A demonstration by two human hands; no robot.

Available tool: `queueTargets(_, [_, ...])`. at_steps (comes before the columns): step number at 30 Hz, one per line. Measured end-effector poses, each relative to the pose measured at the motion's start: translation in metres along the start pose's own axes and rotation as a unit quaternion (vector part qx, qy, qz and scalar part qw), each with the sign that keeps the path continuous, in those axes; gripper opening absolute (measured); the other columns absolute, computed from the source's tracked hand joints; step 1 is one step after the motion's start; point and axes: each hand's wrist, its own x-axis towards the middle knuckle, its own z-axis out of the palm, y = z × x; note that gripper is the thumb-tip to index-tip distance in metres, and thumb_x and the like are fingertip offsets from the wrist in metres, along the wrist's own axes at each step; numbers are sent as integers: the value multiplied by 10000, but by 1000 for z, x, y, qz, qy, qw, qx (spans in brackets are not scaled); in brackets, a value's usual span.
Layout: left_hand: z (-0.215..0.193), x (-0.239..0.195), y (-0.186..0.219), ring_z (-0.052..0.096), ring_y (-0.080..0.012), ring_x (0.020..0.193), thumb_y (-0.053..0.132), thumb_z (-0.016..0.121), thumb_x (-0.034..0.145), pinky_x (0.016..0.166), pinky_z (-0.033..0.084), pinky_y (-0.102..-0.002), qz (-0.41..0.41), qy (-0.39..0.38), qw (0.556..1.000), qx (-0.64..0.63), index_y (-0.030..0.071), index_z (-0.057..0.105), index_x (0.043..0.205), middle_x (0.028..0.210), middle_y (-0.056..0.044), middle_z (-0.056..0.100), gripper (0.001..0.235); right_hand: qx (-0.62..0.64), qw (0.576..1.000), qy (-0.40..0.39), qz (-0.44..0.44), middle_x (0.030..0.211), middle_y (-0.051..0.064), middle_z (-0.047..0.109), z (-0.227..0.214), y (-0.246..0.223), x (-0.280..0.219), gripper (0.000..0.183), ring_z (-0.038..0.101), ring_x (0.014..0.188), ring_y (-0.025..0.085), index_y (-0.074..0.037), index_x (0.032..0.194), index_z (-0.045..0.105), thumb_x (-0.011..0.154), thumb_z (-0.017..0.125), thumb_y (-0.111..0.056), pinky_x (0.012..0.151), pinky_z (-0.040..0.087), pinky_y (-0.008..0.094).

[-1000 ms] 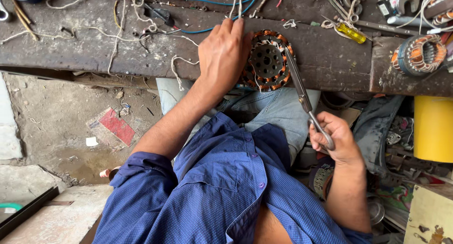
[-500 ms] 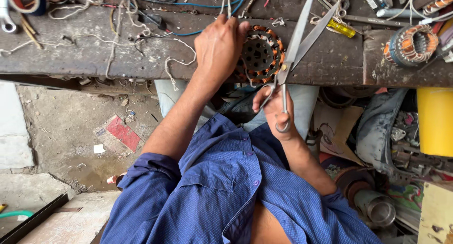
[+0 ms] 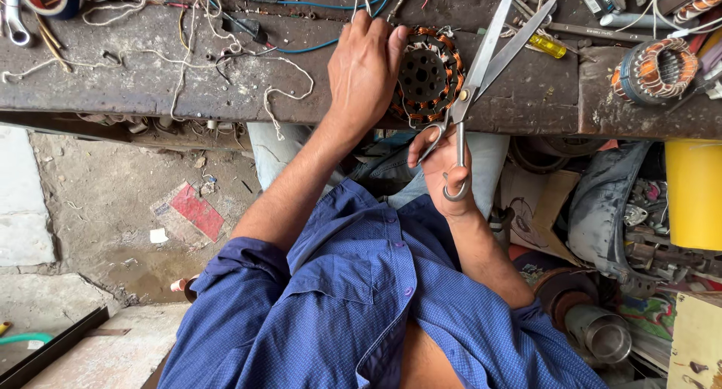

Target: The person uses shears to trim excess copper wire from a motor stator coil. They repeatedly pick up the shears, cut protruding wire ends around the stator, and place the shears back on the workbench.

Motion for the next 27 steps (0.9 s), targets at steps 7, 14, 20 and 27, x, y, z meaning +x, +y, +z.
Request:
queueTargets(7, [-1,-1,-2,665,-293,813,195,673,1033,735,531,-409,-32,-7,990,-139,18,681,1032,961,-149,600,178,-19,1000,-1,-14,1081,115,577,-5,6,-3,894,566,960,190,-92,1207,471,754,717,-823,873,481,342])
queueTargets(14, [6,13,-10,570,-63,702,224,830,908,635,486,-227,-178,-60,899,-395,-29,723,1078,770,-5,647,323,-16,1000,-17,1,1103,118,578,-12,8,-1,899,567,980,189,-100,1211,469,740,745,-815,875,488,333])
queueTargets(20, [5,16,-24,654,-48,778,250,791,952,708,545,-215,-198,-135,852,-465,-22,750,1030,875,-18,750,286,4,999,-28,16,1123,126,581,-13,3,0,918,572,985,193,-93,1215,475,728,748,-822,885,486,334])
queueTargets(27, [-1,13,-23,608,-48,717,197,835,899,647,520,-218,-79,-175,936,-295,-19,715,1115,810,8,669,328,41,993,-66,84,1018,118,577,-18,-17,-17,927,567,905,186,-89,1174,458,742,656,-885,842,493,341])
